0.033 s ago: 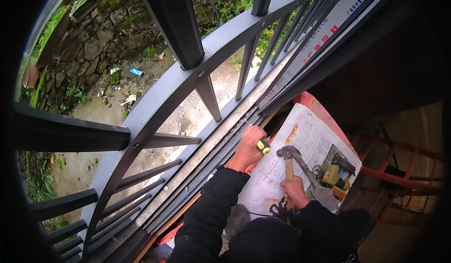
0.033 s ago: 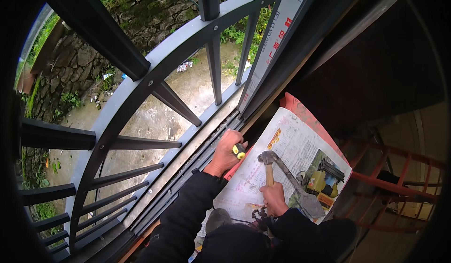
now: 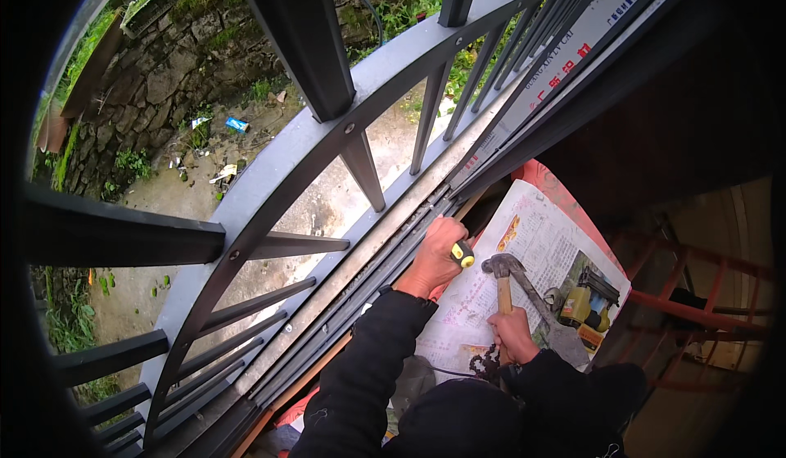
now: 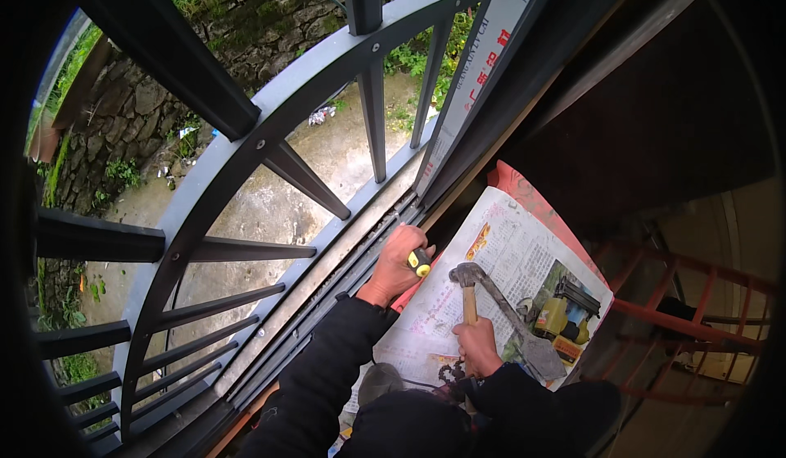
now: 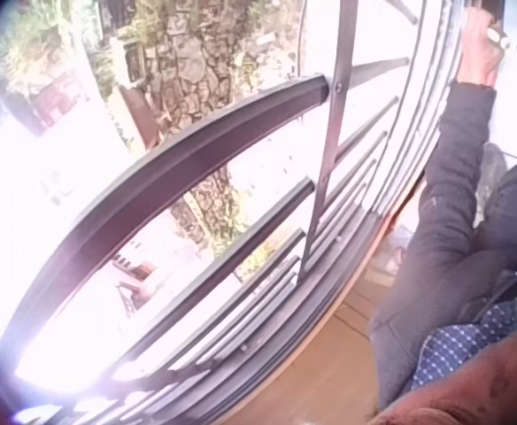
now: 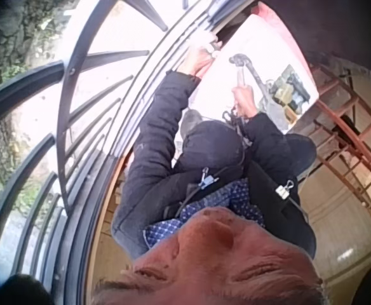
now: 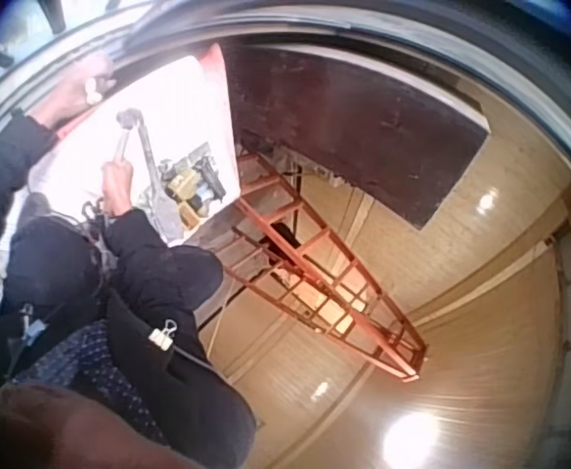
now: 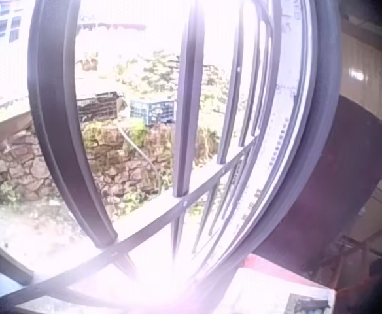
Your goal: The person installs a metal window grille by securing it to the window frame using a hammer and a screwdriver. They repeatedly tap fasteners into place along the frame and adjust the grille alignment.
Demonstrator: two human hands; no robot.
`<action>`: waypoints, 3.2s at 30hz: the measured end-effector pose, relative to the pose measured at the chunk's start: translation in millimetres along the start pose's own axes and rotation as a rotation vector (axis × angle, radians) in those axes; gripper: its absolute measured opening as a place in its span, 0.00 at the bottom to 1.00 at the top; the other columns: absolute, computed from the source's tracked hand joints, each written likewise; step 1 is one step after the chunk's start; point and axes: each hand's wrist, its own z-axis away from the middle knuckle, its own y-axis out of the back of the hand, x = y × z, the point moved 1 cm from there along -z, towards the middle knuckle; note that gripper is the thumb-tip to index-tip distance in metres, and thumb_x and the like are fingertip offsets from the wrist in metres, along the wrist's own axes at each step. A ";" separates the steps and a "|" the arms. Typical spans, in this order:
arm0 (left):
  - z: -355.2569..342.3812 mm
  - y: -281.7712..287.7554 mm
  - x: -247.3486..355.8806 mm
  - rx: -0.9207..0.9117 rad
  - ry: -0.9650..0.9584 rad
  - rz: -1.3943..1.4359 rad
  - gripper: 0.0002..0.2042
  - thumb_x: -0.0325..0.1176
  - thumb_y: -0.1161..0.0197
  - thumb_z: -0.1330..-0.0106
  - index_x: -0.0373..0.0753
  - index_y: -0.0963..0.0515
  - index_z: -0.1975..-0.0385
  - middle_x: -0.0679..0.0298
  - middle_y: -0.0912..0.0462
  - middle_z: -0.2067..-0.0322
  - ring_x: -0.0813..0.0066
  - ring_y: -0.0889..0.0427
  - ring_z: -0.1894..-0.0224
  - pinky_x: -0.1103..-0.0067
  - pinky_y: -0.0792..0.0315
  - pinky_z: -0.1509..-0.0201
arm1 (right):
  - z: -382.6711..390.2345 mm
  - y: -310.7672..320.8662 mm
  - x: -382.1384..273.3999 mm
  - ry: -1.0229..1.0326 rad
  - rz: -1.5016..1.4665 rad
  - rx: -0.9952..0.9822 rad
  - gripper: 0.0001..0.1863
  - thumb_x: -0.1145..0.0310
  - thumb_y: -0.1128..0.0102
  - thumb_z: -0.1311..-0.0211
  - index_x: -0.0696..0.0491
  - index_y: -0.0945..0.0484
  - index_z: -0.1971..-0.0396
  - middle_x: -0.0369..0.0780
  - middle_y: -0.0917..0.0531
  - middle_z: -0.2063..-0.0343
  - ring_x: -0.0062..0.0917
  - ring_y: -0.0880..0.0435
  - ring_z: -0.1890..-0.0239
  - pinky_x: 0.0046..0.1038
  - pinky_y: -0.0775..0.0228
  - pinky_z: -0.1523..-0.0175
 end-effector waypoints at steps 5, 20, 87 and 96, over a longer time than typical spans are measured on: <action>-11.0 -3.4 -5.3 0.117 0.214 -0.070 0.11 0.26 0.26 0.43 0.38 0.26 0.70 0.56 0.23 0.69 0.50 0.24 0.64 0.64 0.28 0.57 | 1.7 -0.4 -2.2 0.001 0.017 0.010 0.08 0.77 0.38 0.41 0.59 0.27 0.77 0.36 0.28 0.86 0.22 0.31 0.90 0.30 0.42 0.85; -13.2 -10.7 -5.8 0.125 0.212 -0.167 0.10 0.28 0.28 0.42 0.39 0.25 0.69 0.56 0.23 0.71 0.50 0.23 0.65 0.63 0.29 0.59 | 2.4 3.9 -10.7 -0.040 0.020 -0.049 0.08 0.77 0.40 0.41 0.58 0.28 0.77 0.37 0.28 0.86 0.23 0.31 0.90 0.32 0.38 0.85; -31.8 -25.8 -13.1 0.424 0.308 -0.174 0.10 0.32 0.27 0.37 0.39 0.24 0.69 0.56 0.22 0.70 0.49 0.23 0.65 0.60 0.31 0.60 | 36.5 -3.2 -48.4 0.225 0.002 -0.061 0.09 0.75 0.35 0.39 0.56 0.28 0.75 0.35 0.26 0.85 0.20 0.29 0.88 0.26 0.37 0.82; -31.2 -33.6 -11.2 0.442 0.317 -0.258 0.10 0.34 0.28 0.36 0.39 0.24 0.69 0.56 0.22 0.70 0.49 0.25 0.65 0.60 0.31 0.59 | 110.5 0.2 -120.1 0.781 -0.211 -0.155 0.12 0.74 0.33 0.37 0.56 0.28 0.76 0.34 0.25 0.85 0.16 0.26 0.84 0.22 0.36 0.77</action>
